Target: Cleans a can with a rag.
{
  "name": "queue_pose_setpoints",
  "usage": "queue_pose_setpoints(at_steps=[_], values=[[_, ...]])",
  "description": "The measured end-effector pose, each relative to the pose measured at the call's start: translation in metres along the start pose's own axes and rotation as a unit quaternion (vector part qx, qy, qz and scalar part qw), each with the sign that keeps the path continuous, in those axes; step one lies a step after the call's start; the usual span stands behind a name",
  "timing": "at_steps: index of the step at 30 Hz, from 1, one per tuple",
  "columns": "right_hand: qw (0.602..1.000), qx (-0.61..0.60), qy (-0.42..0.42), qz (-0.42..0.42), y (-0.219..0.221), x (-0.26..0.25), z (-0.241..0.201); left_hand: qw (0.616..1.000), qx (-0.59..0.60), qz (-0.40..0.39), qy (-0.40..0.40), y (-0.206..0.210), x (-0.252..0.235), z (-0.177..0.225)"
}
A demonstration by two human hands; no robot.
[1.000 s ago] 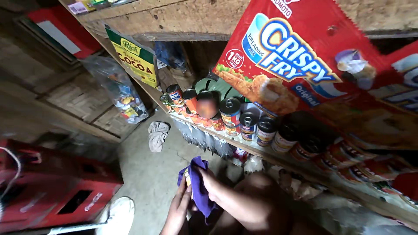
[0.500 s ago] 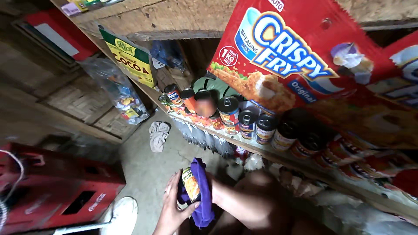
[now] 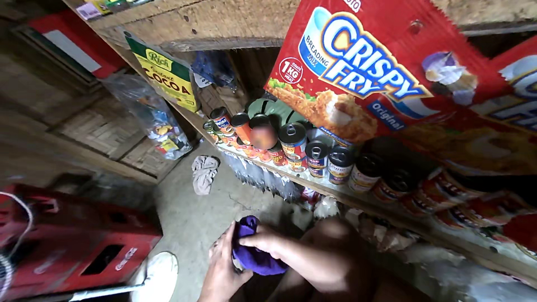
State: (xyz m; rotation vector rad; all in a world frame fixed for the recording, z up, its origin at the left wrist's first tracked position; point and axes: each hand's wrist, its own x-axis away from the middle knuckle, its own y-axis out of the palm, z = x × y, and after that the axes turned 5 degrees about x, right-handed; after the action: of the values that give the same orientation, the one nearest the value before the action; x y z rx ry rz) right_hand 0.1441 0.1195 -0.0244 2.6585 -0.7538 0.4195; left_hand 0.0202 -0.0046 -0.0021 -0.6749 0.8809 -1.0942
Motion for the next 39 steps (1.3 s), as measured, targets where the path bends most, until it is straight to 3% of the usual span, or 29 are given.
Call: queue_pose_setpoints(at_steps=[4, 8, 10, 12, 13, 15, 18, 21, 27, 31, 34, 36, 39], values=[[0.998, -0.055, 0.02, 0.008, 0.001, 0.005, -0.005, 0.998, 0.062, -0.002, -0.025, 0.003, 0.001, -0.004], [0.982, -0.188, 0.002, 0.003, 0.003, 0.01, -0.014, 0.986, 0.162, 0.025, -0.012, 0.008, -0.003, -0.014], [0.992, -0.114, -0.023, 0.044, 0.004, 0.028, -0.032, 0.983, 0.179, 0.039, 0.01, 0.01, -0.002, -0.018], [0.994, 0.101, -0.028, 0.013, -0.01, 0.048, -0.057, 0.979, 0.193, 0.054, 0.023, 0.01, -0.001, -0.017], [0.99, 0.14, -0.027, 0.002, -0.012, 0.053, -0.063, 0.978, 0.199, 0.061, 0.025, 0.01, -0.002, -0.016], [0.995, 0.1, -0.028, 0.0, -0.012, 0.054, -0.062, 0.979, 0.193, 0.067, 0.026, 0.008, -0.002, -0.014], [0.995, -0.028, -0.035, 0.087, 0.003, 0.029, -0.033, 0.988, 0.136, 0.069, 0.029, 0.008, -0.003, -0.016], [0.992, -0.091, -0.042, 0.077, 0.001, 0.005, -0.007, 0.997, 0.072, 0.04, 0.01, 0.006, -0.003, -0.013], [0.999, 0.019, -0.043, 0.026, -0.002, -0.01, 0.011, 0.999, -0.035, -0.005, 0.024, 0.005, 0.003, -0.003], [0.997, -0.072, 0.003, 0.013, 0.0, 0.001, -0.004, 0.995, 0.099, 0.013, 0.008, 0.005, 0.002, -0.011], [0.993, -0.117, 0.008, 0.033, 0.006, 0.017, -0.02, 0.979, 0.199, 0.033, 0.044, 0.007, -0.001, -0.015], [0.994, -0.078, 0.003, 0.074, 0.011, 0.033, -0.041, 0.974, 0.213, 0.049, 0.064, 0.01, -0.002, -0.014], [0.996, -0.014, -0.022, 0.085, 0.008, 0.024, -0.031, 0.982, 0.167, 0.056, 0.064, 0.012, -0.002, -0.014]])
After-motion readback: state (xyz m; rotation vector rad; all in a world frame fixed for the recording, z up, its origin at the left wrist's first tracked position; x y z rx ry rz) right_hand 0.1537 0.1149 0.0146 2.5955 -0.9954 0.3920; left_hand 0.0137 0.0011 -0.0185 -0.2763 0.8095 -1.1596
